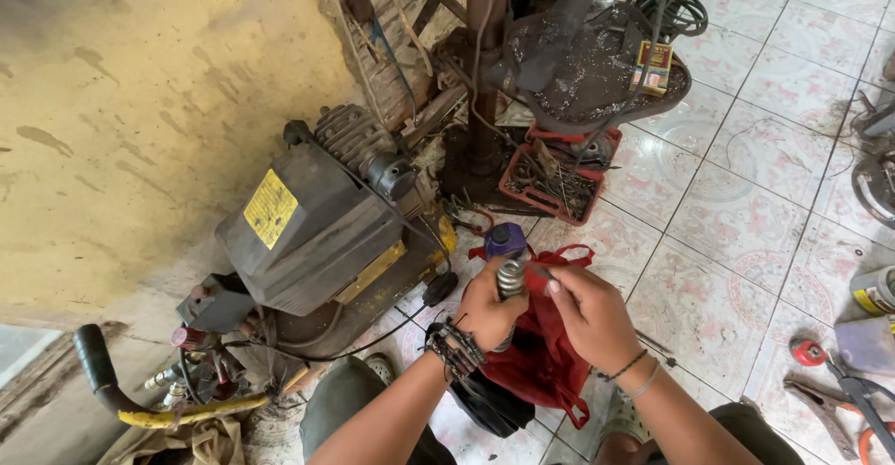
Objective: The person holds a cylindrical metal part with a red cloth in their left hand and uses a thin metal rod in their right hand to scrape and clean the surface of the part. The person rotates the part to access different areas while continuing to scrape with the rod.
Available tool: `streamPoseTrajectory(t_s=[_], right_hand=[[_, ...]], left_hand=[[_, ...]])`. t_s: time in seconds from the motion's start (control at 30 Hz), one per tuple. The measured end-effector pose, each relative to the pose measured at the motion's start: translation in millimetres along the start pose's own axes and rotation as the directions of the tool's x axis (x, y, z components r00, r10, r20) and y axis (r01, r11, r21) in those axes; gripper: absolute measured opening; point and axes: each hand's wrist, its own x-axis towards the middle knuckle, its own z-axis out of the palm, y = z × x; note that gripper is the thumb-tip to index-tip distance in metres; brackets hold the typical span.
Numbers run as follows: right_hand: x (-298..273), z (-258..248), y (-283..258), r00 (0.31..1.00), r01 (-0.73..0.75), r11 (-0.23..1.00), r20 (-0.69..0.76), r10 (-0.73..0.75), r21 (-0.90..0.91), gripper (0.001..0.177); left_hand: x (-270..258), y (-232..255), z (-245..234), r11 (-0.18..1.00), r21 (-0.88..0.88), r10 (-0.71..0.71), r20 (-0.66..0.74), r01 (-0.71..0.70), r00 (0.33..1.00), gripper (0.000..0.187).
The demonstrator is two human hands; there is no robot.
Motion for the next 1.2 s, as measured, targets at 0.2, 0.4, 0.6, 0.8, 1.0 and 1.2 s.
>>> streamPoseTrajectory(t_s=[0.2,0.4,0.6,0.8,1.0,1.2], right_hand=[[8,-1,12,0.983,-0.168,0.986,0.073,0.167,0.011,0.021],[12,-2,6,0.973,-0.231,0.940,0.080,0.217,0.252,0.033],[1,-4,5,0.956,-0.273,0.697,0.105,0.274,0.663,0.037],[-14,-25,-24,0.960,-0.235,0.669,0.060,0.273,0.705,0.034],[-40,-27,-26,0.994,-0.100,0.946,-0.019,0.111,0.309,0.023],[-37,-28,-32,0.969,0.199,0.978,-0.134,-0.206,-0.062,0.023]], left_hand=[[17,-30,4,0.979,0.195,-0.066,0.036,0.058,0.997,0.038],[21,-28,-6,0.978,0.042,0.204,0.037,-0.205,0.978,0.040],[17,-17,-23,0.948,-0.065,0.318,0.144,-0.312,0.937,0.041],[-15,6,-22,0.931,-0.186,0.330,0.063,-0.314,0.942,0.043],[-48,24,-21,0.947,0.086,0.313,-0.036,-0.310,0.949,0.036],[-52,37,-7,0.976,0.144,0.179,-0.101,-0.163,0.979,0.025]])
